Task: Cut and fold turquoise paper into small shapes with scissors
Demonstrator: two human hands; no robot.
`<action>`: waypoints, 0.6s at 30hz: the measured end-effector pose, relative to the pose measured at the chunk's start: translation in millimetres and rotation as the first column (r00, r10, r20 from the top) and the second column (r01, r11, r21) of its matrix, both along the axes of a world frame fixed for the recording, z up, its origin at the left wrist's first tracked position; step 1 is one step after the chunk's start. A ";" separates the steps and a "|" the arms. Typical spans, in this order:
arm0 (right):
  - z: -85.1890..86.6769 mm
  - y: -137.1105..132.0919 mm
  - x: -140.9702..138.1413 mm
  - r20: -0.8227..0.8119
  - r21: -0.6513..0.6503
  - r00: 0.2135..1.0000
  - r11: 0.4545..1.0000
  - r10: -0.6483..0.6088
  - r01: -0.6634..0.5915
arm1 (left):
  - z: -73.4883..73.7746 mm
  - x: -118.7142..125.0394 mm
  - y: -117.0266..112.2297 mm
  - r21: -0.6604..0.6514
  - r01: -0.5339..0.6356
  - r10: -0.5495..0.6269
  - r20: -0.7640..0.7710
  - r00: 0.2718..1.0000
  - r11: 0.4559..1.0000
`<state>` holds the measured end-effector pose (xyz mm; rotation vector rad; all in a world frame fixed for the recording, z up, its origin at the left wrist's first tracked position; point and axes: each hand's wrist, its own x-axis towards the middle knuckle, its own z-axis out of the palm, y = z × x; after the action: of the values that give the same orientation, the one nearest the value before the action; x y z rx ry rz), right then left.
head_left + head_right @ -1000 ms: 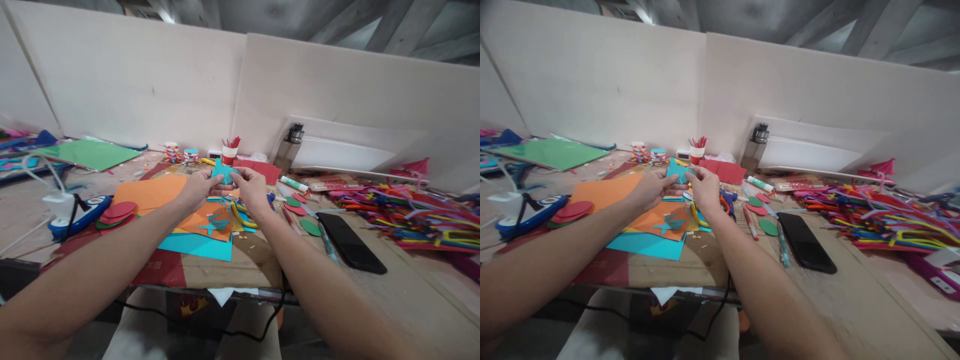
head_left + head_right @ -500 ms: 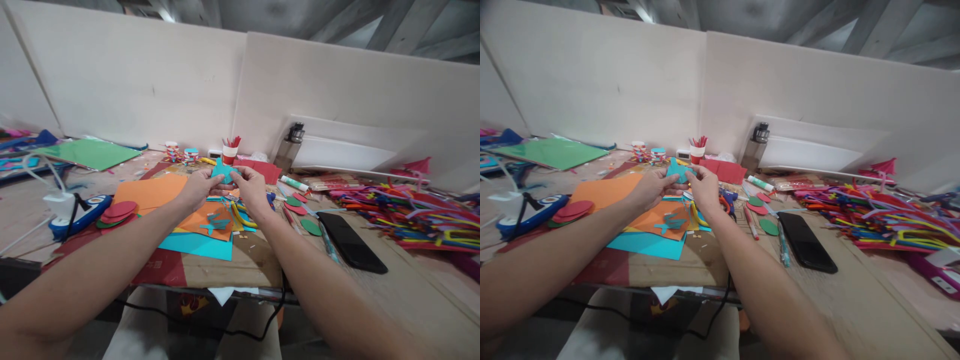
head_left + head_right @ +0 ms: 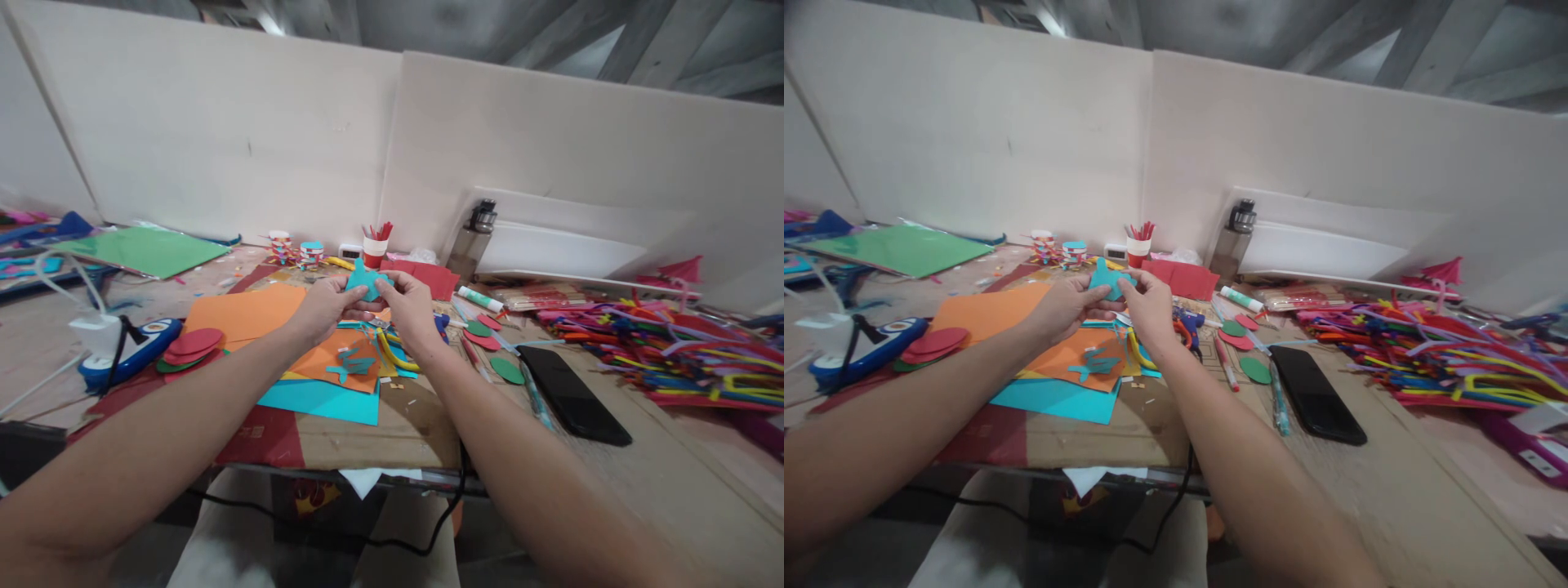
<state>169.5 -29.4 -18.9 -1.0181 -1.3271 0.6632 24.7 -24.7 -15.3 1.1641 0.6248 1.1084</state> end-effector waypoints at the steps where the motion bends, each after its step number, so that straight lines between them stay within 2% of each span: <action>1: 0.0 0.1 -0.1 -0.005 0.000 1.000 1.000 0.006 -0.006 | -0.2 0.0 0.1 0.001 0.002 -0.002 -0.003 1.000 1.000; 18: -3.4 3.4 0.3 0.019 -0.027 1.000 0.999 -0.021 0.022 | 2.8 -0.4 -2.7 -0.060 0.025 -0.022 0.038 0.999 0.998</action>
<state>169.7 -26.0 -22.3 -1.0620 -1.3249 0.6583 24.3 -27.4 -12.5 1.0946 0.6104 1.0817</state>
